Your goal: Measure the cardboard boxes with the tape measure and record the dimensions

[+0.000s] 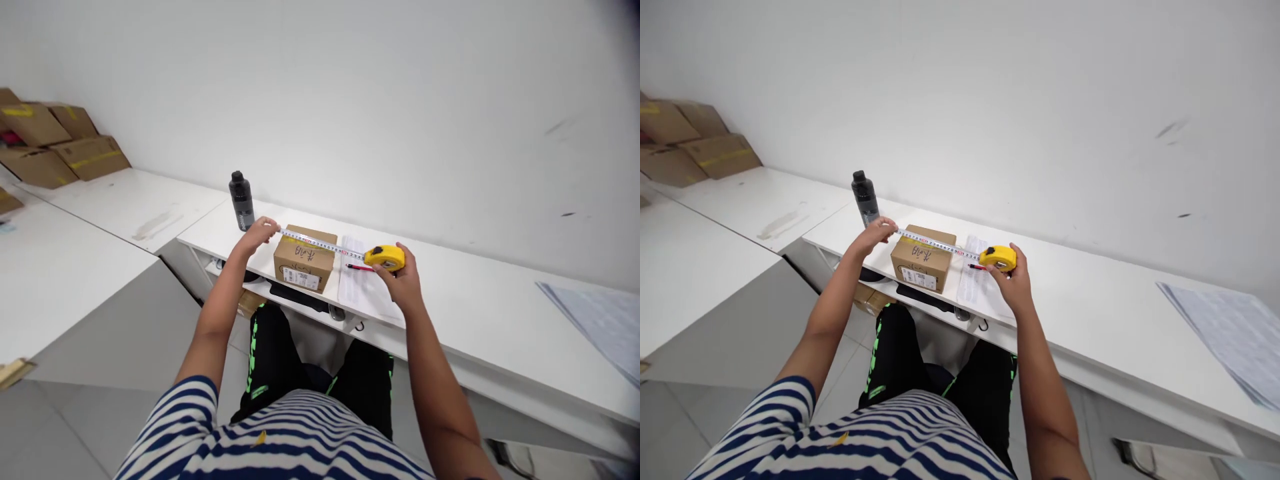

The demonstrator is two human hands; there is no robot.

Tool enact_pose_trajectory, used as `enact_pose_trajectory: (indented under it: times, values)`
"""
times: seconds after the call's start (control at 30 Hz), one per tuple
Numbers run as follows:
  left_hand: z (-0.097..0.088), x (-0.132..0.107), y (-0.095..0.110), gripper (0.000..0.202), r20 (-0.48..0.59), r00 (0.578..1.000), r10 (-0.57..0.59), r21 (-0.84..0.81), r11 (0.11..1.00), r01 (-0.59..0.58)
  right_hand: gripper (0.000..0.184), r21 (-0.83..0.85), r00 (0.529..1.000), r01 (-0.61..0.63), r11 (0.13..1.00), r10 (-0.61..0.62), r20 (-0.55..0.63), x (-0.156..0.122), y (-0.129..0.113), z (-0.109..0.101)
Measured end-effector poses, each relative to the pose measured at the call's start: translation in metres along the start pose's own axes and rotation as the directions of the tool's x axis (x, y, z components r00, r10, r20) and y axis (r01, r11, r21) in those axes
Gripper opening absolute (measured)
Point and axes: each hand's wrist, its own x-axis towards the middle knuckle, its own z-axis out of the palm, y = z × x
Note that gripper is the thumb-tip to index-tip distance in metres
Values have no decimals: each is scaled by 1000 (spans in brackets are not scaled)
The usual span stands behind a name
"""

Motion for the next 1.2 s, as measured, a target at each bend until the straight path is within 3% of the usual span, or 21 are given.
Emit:
enact_pose_trajectory:
  times: [0.1,0.17,0.27,0.4,0.6,0.7,0.83,0.93,1.0,1.1,1.2]
  values:
    - [9,2,-7,40,164,983,-80,191,980,48,85,27,994,-66,997,64,86,14,0,9]
    - [20,-3,-11,48,221,970,-101,226,973,50,80,22,990,-37,999,33,136,21,-7,21]
    - [32,-12,-15,54,223,966,-129,213,974,81,72,38,982,18,999,-25,188,27,-16,36]
    - [36,-17,-17,58,249,955,-165,180,976,122,70,32,982,30,999,-36,184,24,-17,42]
    - [31,-15,-18,51,295,955,-30,174,985,-23,66,-9,995,22,1000,-21,97,19,-19,35]
    - [22,-7,-7,47,277,961,18,189,979,-73,61,-78,996,72,994,-68,59,3,-35,29]
    - [20,15,30,38,236,967,101,173,974,-144,65,-80,983,153,985,-144,116,-54,-73,41]
    - [41,39,60,32,376,913,158,212,945,-251,61,-67,920,361,930,-344,191,-98,-100,74]
    - [64,54,71,31,456,874,165,286,903,-320,53,-111,900,401,909,-369,231,-114,-112,100]
    - [96,64,67,29,468,868,166,457,795,-399,48,-185,908,391,902,-345,238,-113,-116,130]
    - [111,60,50,28,452,874,180,529,734,-425,52,-241,939,334,911,-299,171,-90,-109,141]
